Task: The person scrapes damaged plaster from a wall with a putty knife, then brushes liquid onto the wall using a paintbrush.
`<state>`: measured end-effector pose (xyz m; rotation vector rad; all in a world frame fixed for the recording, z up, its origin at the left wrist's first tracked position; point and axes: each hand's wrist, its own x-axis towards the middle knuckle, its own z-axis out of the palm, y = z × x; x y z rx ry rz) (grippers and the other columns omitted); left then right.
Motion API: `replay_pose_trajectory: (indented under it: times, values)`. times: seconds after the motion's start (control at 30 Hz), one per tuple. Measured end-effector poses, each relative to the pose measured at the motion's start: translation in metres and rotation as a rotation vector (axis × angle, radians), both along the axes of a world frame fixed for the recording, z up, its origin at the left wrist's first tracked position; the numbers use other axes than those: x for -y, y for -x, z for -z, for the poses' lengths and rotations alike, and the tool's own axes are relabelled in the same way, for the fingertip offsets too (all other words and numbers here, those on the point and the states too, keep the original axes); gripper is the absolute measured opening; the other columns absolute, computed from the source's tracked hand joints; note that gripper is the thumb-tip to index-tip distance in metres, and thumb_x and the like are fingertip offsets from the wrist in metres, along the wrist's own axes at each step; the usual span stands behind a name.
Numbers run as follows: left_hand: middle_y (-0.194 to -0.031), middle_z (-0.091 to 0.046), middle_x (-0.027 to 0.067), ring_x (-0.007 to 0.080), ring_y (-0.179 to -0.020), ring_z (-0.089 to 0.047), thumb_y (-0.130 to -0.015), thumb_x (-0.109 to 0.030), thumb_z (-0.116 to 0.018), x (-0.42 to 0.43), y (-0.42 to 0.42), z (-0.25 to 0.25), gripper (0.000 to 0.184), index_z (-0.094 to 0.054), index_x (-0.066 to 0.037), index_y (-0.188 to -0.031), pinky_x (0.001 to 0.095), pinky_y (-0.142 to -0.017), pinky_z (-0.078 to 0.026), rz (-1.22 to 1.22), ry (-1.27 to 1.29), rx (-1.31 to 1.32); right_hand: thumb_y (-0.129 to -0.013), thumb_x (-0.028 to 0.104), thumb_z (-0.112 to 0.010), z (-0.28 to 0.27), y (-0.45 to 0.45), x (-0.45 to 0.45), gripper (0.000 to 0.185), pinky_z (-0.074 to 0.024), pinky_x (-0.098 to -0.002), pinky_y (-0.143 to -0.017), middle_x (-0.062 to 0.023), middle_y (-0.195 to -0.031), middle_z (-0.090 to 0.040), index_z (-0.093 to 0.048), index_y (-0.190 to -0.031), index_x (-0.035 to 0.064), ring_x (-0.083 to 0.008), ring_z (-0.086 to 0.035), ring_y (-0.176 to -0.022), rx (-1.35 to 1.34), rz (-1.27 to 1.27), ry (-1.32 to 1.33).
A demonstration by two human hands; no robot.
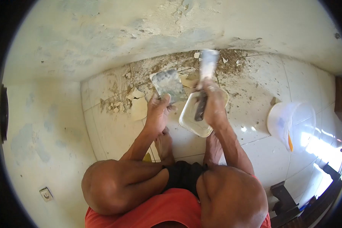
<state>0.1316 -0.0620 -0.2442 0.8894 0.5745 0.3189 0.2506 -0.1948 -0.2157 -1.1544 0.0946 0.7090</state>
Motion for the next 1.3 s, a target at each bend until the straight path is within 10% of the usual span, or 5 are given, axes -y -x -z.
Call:
replay_pose_trajectory:
  times: [0.17,0.43,0.6,0.67,1.3]
  values:
    - [-0.114,-0.062,0.0072,0.0158,-0.098,-0.063,-0.095,-0.016,-0.057,-0.010,-0.007,-0.017,0.027,-0.052,-0.003,-0.119,0.0345,-0.083,-0.054,0.034,-0.284,-0.064,-0.101,0.029,-0.043,0.008,-0.006,0.032,0.030,-0.0446,-0.0234,-0.049,-0.0036,-0.065,-0.058,-0.056,-0.089,0.0052,-0.0104,-0.051,-0.051,0.175,-0.057,0.099]
    - [-0.090,-0.069,0.0075,0.0125,-0.082,-0.064,-0.093,-0.010,-0.061,-0.001,-0.008,-0.017,0.022,-0.061,0.005,-0.108,0.0264,-0.073,-0.053,0.067,-0.327,-0.234,-0.100,0.037,-0.047,-0.030,0.048,-0.003,0.036,-0.0390,-0.0237,-0.044,-0.0058,-0.061,-0.058,-0.058,-0.088,0.0047,-0.0109,-0.051,-0.048,-0.264,-0.626,-0.143]
    - [-0.097,-0.064,0.0108,0.0225,-0.092,-0.066,-0.092,-0.016,-0.062,-0.005,0.003,0.001,0.030,-0.056,0.007,-0.110,0.0341,-0.081,-0.054,0.111,-0.507,-0.212,-0.101,0.034,-0.046,-0.035,0.055,-0.014,0.031,-0.0364,-0.0239,-0.039,-0.0052,-0.054,-0.051,-0.052,-0.087,0.0072,-0.0107,-0.047,-0.044,-0.273,-0.543,-0.138]
    - [-0.074,-0.064,0.0031,0.0061,-0.067,-0.053,-0.094,-0.009,-0.056,0.002,-0.002,0.001,0.018,-0.062,0.003,-0.107,0.0262,-0.059,-0.045,-0.009,-0.662,-0.170,-0.101,0.034,-0.046,-0.037,0.046,-0.019,0.030,-0.0343,-0.0243,-0.038,-0.0035,-0.053,-0.047,-0.051,-0.088,0.0077,-0.0103,-0.042,-0.043,-0.364,-0.447,-0.193]
    - [-0.065,-0.058,0.0019,0.0061,-0.056,-0.044,-0.096,-0.014,-0.056,0.003,-0.001,-0.001,0.020,-0.062,0.003,-0.103,0.0254,-0.047,-0.036,0.006,-0.776,-0.285,-0.102,0.037,-0.043,-0.016,0.028,-0.018,0.033,-0.0356,-0.0250,-0.038,-0.0025,-0.056,-0.049,-0.050,-0.086,0.0093,-0.0120,-0.044,-0.042,-0.373,-0.353,-0.302]
